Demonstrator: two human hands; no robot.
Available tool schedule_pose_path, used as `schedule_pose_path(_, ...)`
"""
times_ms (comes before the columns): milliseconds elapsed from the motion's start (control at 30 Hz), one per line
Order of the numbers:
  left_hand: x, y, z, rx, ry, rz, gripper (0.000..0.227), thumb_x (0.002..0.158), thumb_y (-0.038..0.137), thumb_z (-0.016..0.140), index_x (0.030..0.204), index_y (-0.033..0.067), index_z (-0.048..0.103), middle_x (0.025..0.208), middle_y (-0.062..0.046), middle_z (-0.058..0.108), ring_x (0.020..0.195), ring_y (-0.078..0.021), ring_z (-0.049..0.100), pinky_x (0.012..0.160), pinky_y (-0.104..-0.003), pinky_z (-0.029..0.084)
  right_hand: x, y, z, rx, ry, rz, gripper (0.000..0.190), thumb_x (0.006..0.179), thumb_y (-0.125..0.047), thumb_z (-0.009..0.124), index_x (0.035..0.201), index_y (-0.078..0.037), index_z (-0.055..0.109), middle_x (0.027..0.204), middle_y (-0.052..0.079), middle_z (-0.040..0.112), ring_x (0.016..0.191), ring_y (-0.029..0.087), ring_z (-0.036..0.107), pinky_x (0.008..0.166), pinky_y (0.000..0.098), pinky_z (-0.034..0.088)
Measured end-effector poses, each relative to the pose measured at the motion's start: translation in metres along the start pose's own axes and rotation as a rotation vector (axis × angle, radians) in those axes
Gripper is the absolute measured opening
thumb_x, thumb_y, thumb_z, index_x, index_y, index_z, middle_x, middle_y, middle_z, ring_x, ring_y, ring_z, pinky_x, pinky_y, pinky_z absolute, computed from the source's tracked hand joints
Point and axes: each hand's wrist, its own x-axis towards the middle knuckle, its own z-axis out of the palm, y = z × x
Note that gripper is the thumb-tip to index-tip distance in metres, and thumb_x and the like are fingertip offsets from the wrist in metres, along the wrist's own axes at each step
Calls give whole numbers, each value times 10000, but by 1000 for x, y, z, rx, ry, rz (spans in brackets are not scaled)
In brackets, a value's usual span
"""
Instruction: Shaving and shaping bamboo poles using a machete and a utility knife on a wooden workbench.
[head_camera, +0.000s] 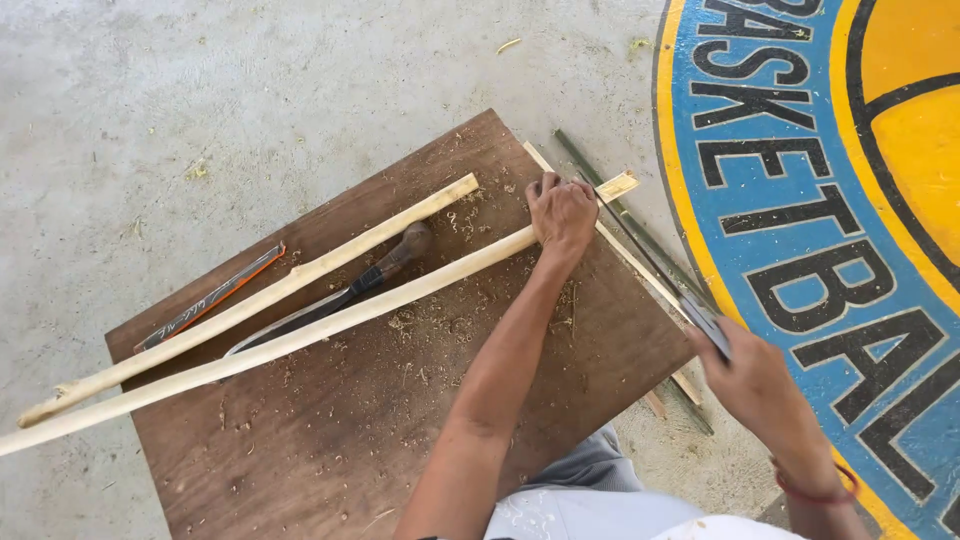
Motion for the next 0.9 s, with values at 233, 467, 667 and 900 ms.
schedule_pose_path(233, -10, 3, -5, -10, 65, 104, 526, 1010, 260, 437, 533, 147, 628, 675, -60, 711, 993, -205, 655, 982, -431, 442, 99, -11, 69, 100, 102, -135, 344, 1017, -327, 629, 948, 9, 648, 768, 268, 650, 661, 455, 618, 635, 504, 484)
schedule_pose_path(467, -6, 3, -10, -41, 138, 29, 492, 998, 234, 457, 564, 115, 655, 676, -86, 707, 1010, -202, 668, 1029, -491, 434, 105, -8, 77, 77, 170, -267, 311, 1004, -299, 630, 987, 8, 673, 813, 279, 679, 774, 475, 667, 657, 531, 515)
schedule_pose_path(667, 2, 1, -7, -31, 1, 10, 578, 1030, 226, 396, 471, 177, 535, 569, -61, 649, 1040, -215, 645, 1029, -488, 439, -5, -5, 1, 23, -13, 59, 391, 971, -381, 597, 1099, -27, 703, 809, 273, 702, 733, 462, 678, 661, 516, 524)
schedule_pose_path(900, -4, -1, -9, -15, -6, 32, 595, 1048, 250, 350, 486, 175, 530, 605, -66, 649, 1010, -207, 651, 1029, -502, 440, 118, -4, 84, 12, 109, -177, 389, 1012, -374, 610, 965, 8, 662, 812, 315, 677, 809, 524, 662, 684, 563, 526)
